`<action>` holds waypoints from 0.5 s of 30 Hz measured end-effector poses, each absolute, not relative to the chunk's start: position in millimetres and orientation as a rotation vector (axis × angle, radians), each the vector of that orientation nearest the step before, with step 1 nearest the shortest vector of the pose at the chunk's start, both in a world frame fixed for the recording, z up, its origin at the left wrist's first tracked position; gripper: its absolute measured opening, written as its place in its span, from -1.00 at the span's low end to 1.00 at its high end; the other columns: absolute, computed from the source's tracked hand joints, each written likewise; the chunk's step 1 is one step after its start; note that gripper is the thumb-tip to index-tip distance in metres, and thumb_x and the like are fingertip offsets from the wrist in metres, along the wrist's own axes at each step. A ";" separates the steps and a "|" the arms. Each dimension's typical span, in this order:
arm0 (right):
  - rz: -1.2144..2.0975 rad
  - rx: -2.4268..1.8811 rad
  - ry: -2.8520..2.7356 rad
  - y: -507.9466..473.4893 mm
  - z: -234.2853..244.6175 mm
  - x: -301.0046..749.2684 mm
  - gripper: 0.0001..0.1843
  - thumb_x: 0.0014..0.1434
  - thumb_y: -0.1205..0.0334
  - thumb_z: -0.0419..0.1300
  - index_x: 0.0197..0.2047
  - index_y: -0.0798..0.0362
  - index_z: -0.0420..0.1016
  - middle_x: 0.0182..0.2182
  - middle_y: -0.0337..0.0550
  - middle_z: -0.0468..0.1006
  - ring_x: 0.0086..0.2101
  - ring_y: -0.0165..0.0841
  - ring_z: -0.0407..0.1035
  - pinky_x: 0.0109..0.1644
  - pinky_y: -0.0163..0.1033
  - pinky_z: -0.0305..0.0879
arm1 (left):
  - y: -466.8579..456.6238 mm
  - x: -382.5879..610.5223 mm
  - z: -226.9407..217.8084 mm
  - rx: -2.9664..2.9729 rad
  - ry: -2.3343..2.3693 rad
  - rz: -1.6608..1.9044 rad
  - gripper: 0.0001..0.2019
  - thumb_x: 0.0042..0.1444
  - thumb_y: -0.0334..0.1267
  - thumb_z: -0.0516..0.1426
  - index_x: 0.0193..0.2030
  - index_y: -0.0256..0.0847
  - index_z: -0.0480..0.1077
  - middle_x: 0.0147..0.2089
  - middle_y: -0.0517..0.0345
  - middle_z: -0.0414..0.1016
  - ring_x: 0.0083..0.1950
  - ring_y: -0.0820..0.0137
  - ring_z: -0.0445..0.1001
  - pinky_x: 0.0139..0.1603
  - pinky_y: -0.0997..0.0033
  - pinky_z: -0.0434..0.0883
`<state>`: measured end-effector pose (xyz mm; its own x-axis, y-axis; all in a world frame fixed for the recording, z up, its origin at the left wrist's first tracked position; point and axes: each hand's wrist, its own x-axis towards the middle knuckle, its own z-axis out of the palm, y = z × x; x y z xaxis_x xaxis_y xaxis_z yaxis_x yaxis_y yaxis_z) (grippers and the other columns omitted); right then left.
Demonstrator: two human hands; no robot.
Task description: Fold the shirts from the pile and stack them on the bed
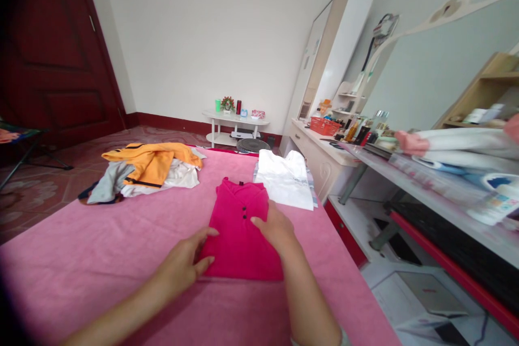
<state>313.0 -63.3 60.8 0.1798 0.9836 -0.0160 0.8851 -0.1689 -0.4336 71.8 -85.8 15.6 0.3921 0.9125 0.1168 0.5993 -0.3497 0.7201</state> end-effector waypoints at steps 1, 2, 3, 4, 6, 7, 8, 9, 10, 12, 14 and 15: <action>0.391 -2.121 -1.793 -65.3 62.5 305.2 -0.23 0.11 -0.13 0.10 0.30 0.02 0.04 0.14 0.01 0.37 0.04 -0.09 0.34 0.00 -0.10 0.25 | -93.8 76.7 21.1 2.154 1.256 0.684 -0.60 0.03 -0.41 0.08 0.05 -0.15 0.34 -0.10 0.08 0.45 -0.10 0.31 0.44 -0.06 0.37 0.35; 0.356 -2.123 -1.815 -67.3 64.3 297.1 -0.19 0.11 -0.17 0.08 0.32 0.03 -0.02 0.14 0.03 0.36 0.05 -0.07 0.33 0.01 -0.09 0.24 | -101.5 81.9 26.1 2.242 1.211 0.654 -0.62 0.05 -0.43 0.05 0.02 -0.12 0.36 -0.04 0.06 0.42 -0.07 0.31 0.43 -0.02 0.36 0.35; 0.327 -2.135 -1.845 -69.4 66.1 289.0 -0.15 0.11 -0.21 0.06 0.34 0.03 -0.06 0.14 0.06 0.36 0.06 -0.05 0.32 0.01 -0.07 0.24 | -108.6 87.2 29.9 2.328 1.160 0.604 -0.65 0.07 -0.43 0.03 -0.01 -0.11 0.38 0.00 0.05 0.39 -0.06 0.31 0.43 0.00 0.35 0.35; 0.309 -2.152 -1.881 -71.3 68.0 281.2 -0.12 0.11 -0.27 0.02 0.35 0.04 -0.06 0.12 0.08 0.37 0.06 -0.03 0.32 0.01 -0.05 0.23 | -114.7 92.6 32.1 2.407 1.110 0.547 -0.67 0.09 -0.42 0.01 -0.03 -0.11 0.40 0.02 0.03 0.37 -0.05 0.30 0.43 0.00 0.33 0.36; 0.298 -2.176 -1.965 -74.1 71.3 266.7 -0.11 0.09 -0.38 -0.08 0.31 0.04 0.05 0.06 0.10 0.42 0.02 -0.01 0.34 0.00 -0.02 0.23 | -123.4 102.6 31.4 2.544 1.023 0.462 -0.69 0.12 -0.39 0.00 -0.01 -0.14 0.40 0.05 -0.03 0.35 -0.01 0.23 0.40 0.04 0.26 0.36; 0.290 -2.183 -2.006 -74.6 72.6 260.2 -0.12 0.08 -0.42 -0.12 0.27 0.03 0.14 0.03 0.10 0.45 -0.01 -0.01 0.36 -0.01 -0.01 0.24 | -126.1 106.6 29.1 2.601 0.984 0.440 -0.67 0.12 -0.38 0.00 0.02 -0.18 0.38 0.08 -0.08 0.33 0.04 0.19 0.37 0.08 0.21 0.34; 0.273 -2.192 -2.043 -74.3 73.6 254.1 -0.12 0.07 -0.44 -0.15 0.22 0.03 0.23 0.00 0.10 0.46 -0.03 -0.01 0.37 -0.03 -0.01 0.24 | -127.9 109.7 26.3 2.648 0.948 0.430 -0.64 0.12 -0.38 0.01 0.06 -0.21 0.35 0.12 -0.13 0.31 0.09 0.14 0.33 0.11 0.16 0.32; 0.247 -2.204 -2.076 -73.3 74.3 248.3 -0.13 0.05 -0.45 -0.14 0.16 0.04 0.31 -0.03 0.11 0.48 -0.05 -0.01 0.38 -0.04 0.00 0.25 | -129.3 111.6 23.8 2.680 0.915 0.428 -0.61 0.10 -0.39 0.02 0.10 -0.24 0.33 0.16 -0.17 0.28 0.13 0.10 0.29 0.15 0.13 0.29; 0.211 -2.218 -2.106 -71.6 74.7 242.9 -0.15 0.03 -0.45 -0.09 0.10 0.05 0.36 -0.07 0.12 0.49 -0.06 -0.01 0.38 -0.05 0.00 0.26 | -130.3 112.3 22.2 2.698 0.885 0.428 -0.57 0.08 -0.39 0.04 0.13 -0.26 0.31 0.19 -0.20 0.25 0.17 0.07 0.25 0.17 0.11 0.27; 0.126 -2.258 -2.151 -66.7 74.5 232.8 -0.25 -0.02 -0.36 0.10 0.02 0.08 0.42 -0.12 0.15 0.50 -0.09 0.00 0.38 -0.08 -0.02 0.28 | -131.7 109.6 23.8 2.691 0.826 0.401 -0.58 0.03 -0.38 0.09 0.09 -0.27 0.35 0.21 -0.21 0.22 0.18 0.05 0.23 0.18 0.11 0.26; 0.080 -2.291 -2.172 -61.5 73.1 224.7 -0.38 -0.02 -0.16 0.24 0.00 0.10 0.43 -0.13 0.19 0.49 -0.10 0.01 0.38 -0.11 -0.03 0.30 | -130.6 102.1 32.5 2.637 0.780 0.373 -0.66 -0.01 -0.35 0.15 -0.03 -0.23 0.44 0.15 -0.15 0.30 0.12 0.09 0.28 0.14 0.15 0.30; 0.091 -2.291 -2.178 -59.2 71.9 222.0 -0.45 0.01 -0.05 0.26 0.00 0.10 0.42 -0.14 0.20 0.49 -0.10 0.00 0.39 -0.13 -0.04 0.30 | -128.2 96.9 39.0 2.597 0.745 0.368 -0.70 -0.03 -0.32 0.18 -0.10 -0.20 0.47 0.10 -0.10 0.34 0.08 0.12 0.32 0.10 0.18 0.33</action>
